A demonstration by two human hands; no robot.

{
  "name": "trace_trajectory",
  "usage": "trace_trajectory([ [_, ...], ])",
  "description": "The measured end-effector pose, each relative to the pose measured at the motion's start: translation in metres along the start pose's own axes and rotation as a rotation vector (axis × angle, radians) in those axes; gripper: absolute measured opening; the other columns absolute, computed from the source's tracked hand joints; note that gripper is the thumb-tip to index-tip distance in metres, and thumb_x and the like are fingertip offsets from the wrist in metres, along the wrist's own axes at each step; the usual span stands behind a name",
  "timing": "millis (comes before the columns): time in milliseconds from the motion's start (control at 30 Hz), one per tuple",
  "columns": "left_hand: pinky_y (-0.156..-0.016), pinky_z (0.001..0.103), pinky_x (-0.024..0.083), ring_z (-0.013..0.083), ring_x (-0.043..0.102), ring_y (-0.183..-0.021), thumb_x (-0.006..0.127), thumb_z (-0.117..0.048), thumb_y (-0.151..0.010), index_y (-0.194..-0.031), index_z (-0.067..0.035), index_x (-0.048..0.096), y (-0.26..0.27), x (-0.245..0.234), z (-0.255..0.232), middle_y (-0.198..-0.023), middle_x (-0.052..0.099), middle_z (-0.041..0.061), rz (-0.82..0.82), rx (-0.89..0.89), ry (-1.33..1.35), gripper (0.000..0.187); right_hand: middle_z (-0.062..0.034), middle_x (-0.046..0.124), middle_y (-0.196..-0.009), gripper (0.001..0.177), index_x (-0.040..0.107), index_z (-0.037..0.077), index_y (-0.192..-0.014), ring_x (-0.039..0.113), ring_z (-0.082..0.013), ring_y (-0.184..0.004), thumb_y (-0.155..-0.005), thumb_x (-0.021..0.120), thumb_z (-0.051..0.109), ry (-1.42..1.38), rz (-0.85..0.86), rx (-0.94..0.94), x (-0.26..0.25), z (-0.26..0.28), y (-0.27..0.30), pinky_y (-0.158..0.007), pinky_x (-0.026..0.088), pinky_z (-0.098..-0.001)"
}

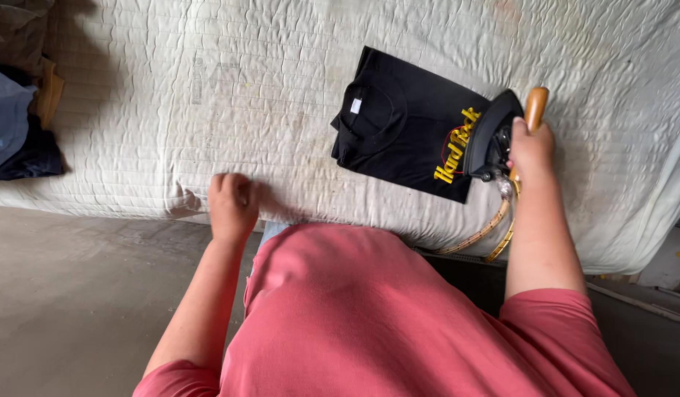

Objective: The person irons a black t-shirt on a mattress using an iron, folds it, and then irons and folds a grey t-shirt. They then pick up a blue t-shirt from a pile and spread it out on the mattress.

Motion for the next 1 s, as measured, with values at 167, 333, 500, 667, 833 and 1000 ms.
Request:
trace_trajectory([
  [167,-0.081,0.038,0.05,0.0235,0.061,-0.089,0.073,-0.016,-0.095,-0.103,-0.016,0.057,0.017,-0.023,0.022,-0.098,0.05,0.001,-0.089,-0.043,0.06,0.018,-0.0133,0.055,-0.056,0.041,0.06,0.0,-0.091,0.055,-0.0243,-0.037,-0.102,0.075,0.037,-0.202,0.264,0.003,0.024,-0.006,0.055,-0.034,0.046,-0.0379],
  [333,-0.078,0.034,0.049,0.0218,0.058,-0.089,0.066,-0.01,-0.106,-0.105,-0.013,0.055,0.006,-0.04,-0.014,-0.096,0.048,0.002,-0.218,-0.045,0.245,0.011,-0.0313,0.072,-0.09,0.045,0.068,-0.001,-0.115,0.07,-0.0515,-0.089,-0.092,0.068,0.038,0.085,0.579,-0.736,0.07,0.141,0.184,-0.073,0.055,-0.0642],
  [500,-0.076,0.031,0.048,0.0194,0.056,-0.086,0.064,-0.012,-0.108,-0.105,-0.012,0.056,-0.019,-0.038,-0.049,-0.095,0.051,0.001,-0.341,0.006,0.373,0.008,-0.0215,0.073,-0.088,0.049,0.044,0.01,-0.118,0.073,-0.0463,-0.087,-0.085,0.061,0.042,0.284,0.608,-0.823,0.123,0.186,0.181,-0.079,0.058,-0.0602],
  [667,-0.079,0.033,0.049,0.0213,0.059,-0.089,0.063,-0.014,-0.108,-0.108,-0.012,0.057,-0.024,-0.016,-0.072,-0.096,0.053,0.003,-0.328,-0.056,0.515,0.007,-0.0287,0.071,-0.09,0.075,0.033,-0.002,-0.132,0.074,-0.0483,-0.084,-0.074,0.074,0.021,0.373,0.606,-0.766,0.069,0.117,0.151,-0.074,0.06,-0.0597],
  [833,-0.076,0.037,0.052,0.0302,0.062,-0.094,0.064,-0.017,-0.108,-0.104,-0.006,0.063,-0.032,0.023,-0.083,-0.095,0.057,0.012,-0.163,-0.139,0.453,0.012,-0.0217,0.076,-0.095,0.037,0.063,0.006,-0.113,0.074,-0.0437,-0.097,-0.092,0.068,0.035,0.445,0.289,-0.201,0.007,-0.046,0.079,-0.081,0.059,-0.0545],
  [1000,-0.109,0.043,0.037,0.0361,0.053,-0.121,0.059,-0.036,-0.102,-0.113,-0.007,0.072,-0.076,0.079,-0.141,-0.115,0.06,0.015,0.072,-0.144,0.236,0.034,-0.0143,0.078,-0.092,0.036,0.071,0.015,-0.113,0.077,-0.0394,-0.089,-0.097,0.064,0.046,0.63,-0.066,0.002,-0.032,-0.136,0.016,-0.075,0.061,-0.0516],
])
Point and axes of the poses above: each hand's wrist, its own y-axis away from the middle knuckle, its own x-axis out of the palm, z = x × y, the point moved 2 cm from there along -y, towards the middle knuckle
